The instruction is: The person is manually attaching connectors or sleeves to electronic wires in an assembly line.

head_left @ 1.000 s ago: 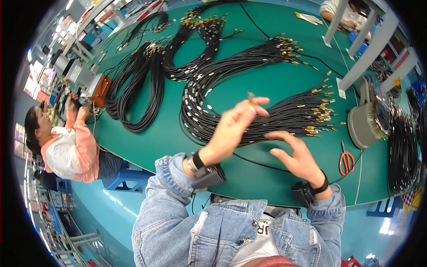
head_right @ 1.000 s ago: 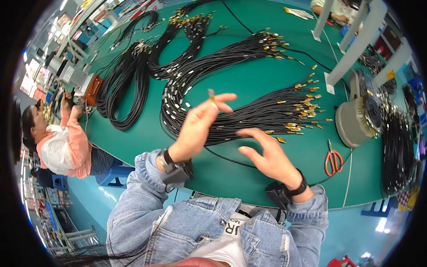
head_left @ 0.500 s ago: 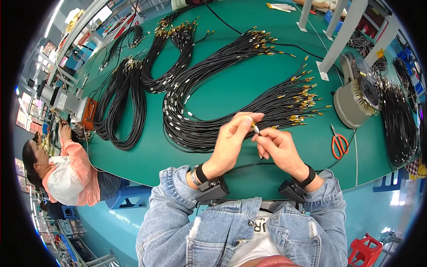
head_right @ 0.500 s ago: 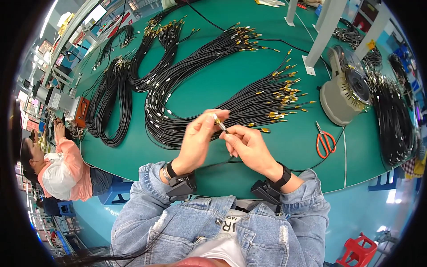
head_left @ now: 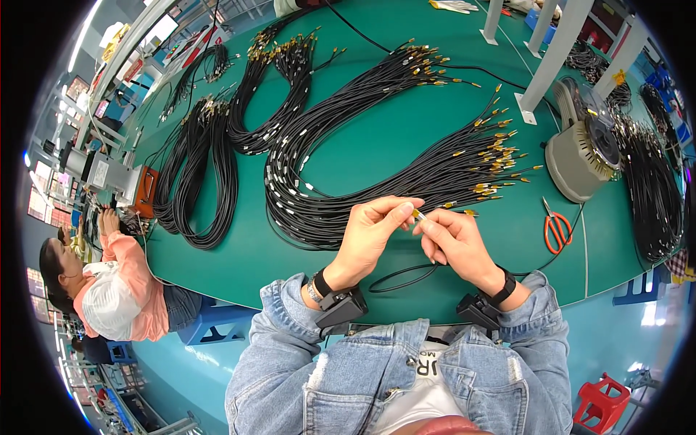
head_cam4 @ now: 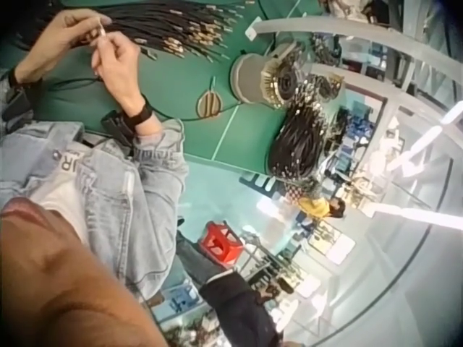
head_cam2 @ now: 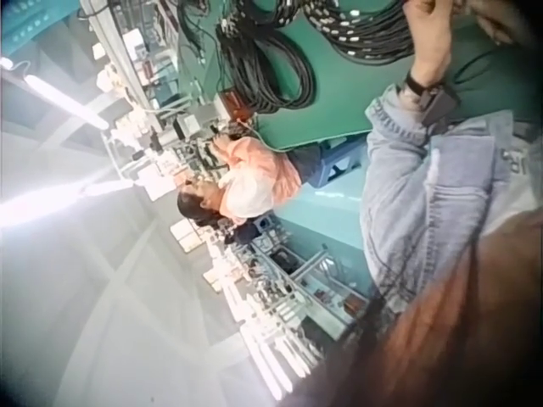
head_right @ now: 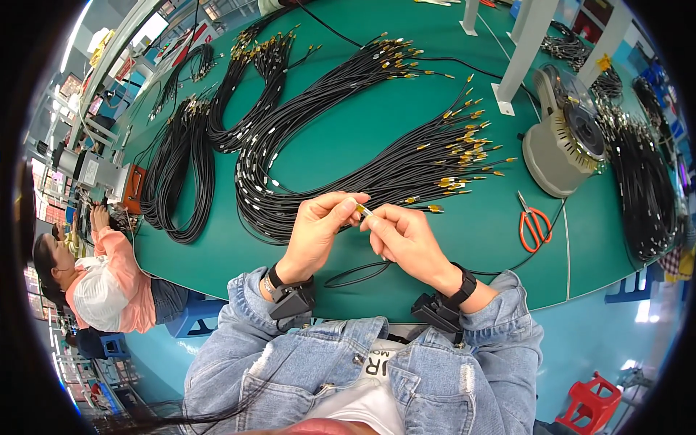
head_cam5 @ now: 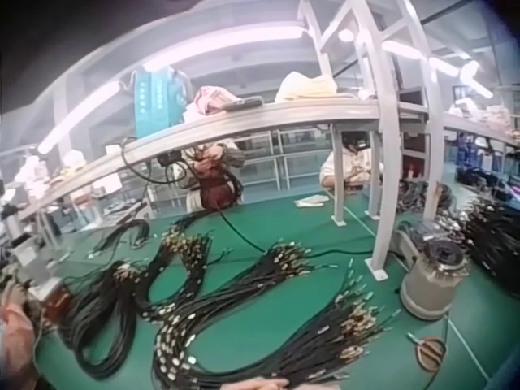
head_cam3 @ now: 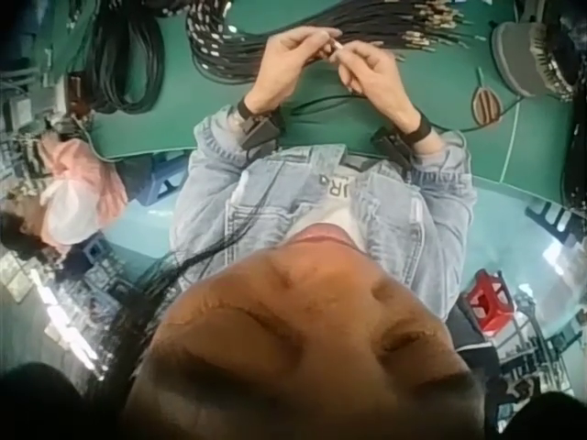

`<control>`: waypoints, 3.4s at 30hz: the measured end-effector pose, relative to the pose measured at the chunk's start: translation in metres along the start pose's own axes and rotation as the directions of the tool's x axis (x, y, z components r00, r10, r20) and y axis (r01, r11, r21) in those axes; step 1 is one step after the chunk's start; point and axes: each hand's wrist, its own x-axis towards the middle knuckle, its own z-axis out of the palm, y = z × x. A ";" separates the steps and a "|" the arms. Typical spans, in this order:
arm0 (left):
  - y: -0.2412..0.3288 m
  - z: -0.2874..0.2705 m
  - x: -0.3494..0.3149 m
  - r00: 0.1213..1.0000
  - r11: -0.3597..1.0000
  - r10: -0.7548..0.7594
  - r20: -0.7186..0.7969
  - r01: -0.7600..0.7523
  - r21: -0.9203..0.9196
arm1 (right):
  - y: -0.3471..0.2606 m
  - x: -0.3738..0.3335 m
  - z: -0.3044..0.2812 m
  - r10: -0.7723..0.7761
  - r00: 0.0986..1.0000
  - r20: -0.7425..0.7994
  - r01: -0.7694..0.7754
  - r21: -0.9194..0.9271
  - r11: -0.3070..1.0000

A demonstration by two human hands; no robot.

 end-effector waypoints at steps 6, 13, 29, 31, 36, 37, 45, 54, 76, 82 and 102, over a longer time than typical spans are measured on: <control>-0.001 -0.002 0.001 1.000 1.000 0.012 0.026 -0.012 0.017 | -0.001 -0.001 0.000 -0.024 1.000 0.005 0.024 -0.049 0.999; -0.002 0.004 -0.001 0.992 0.980 0.122 -0.043 -0.113 0.162 | 0.002 -0.003 0.006 -0.086 0.991 -0.106 0.078 -0.075 0.994; -0.002 0.003 -0.003 0.996 0.984 0.085 -0.035 -0.078 0.159 | 0.009 -0.002 0.006 -0.142 0.981 -0.129 0.125 -0.131 0.983; -0.004 0.003 -0.003 0.996 0.984 0.084 -0.034 -0.077 0.161 | 0.010 -0.002 0.008 -0.168 0.972 -0.167 0.150 -0.116 0.982; -0.009 -0.001 -0.001 0.999 0.989 0.046 -0.023 -0.042 0.140 | 0.012 -0.003 0.009 -0.299 0.937 -0.181 0.225 -0.344 0.912; -0.010 -0.002 -0.001 0.999 0.991 0.028 -0.019 -0.025 0.128 | 0.011 -0.002 0.009 -0.291 0.942 -0.167 0.218 -0.353 0.910; -0.009 -0.001 -0.001 0.985 0.921 0.173 -0.003 -0.161 0.355 | 0.009 0.001 0.003 -0.202 0.972 -0.120 0.159 -0.295 0.942; -0.014 -0.001 -0.002 0.984 0.917 0.177 0.032 -0.176 0.358 | 0.012 0.001 0.003 -0.286 0.954 -0.096 0.220 -0.425 0.878; -0.016 -0.001 0.001 0.998 0.994 0.055 0.017 -0.056 0.093 | 0.006 0.003 -0.007 -0.012 1.000 -0.004 0.012 0.005 1.000; -0.015 0.000 0.000 0.996 0.994 0.078 -0.053 -0.073 0.087 | 0.005 0.002 -0.003 -0.040 0.999 -0.016 0.038 -0.100 0.994; 0.008 -0.024 -0.001 0.987 0.816 0.015 0.159 -0.104 0.568 | 0.019 0.003 -0.001 -0.325 0.945 0.034 0.281 -0.592 0.756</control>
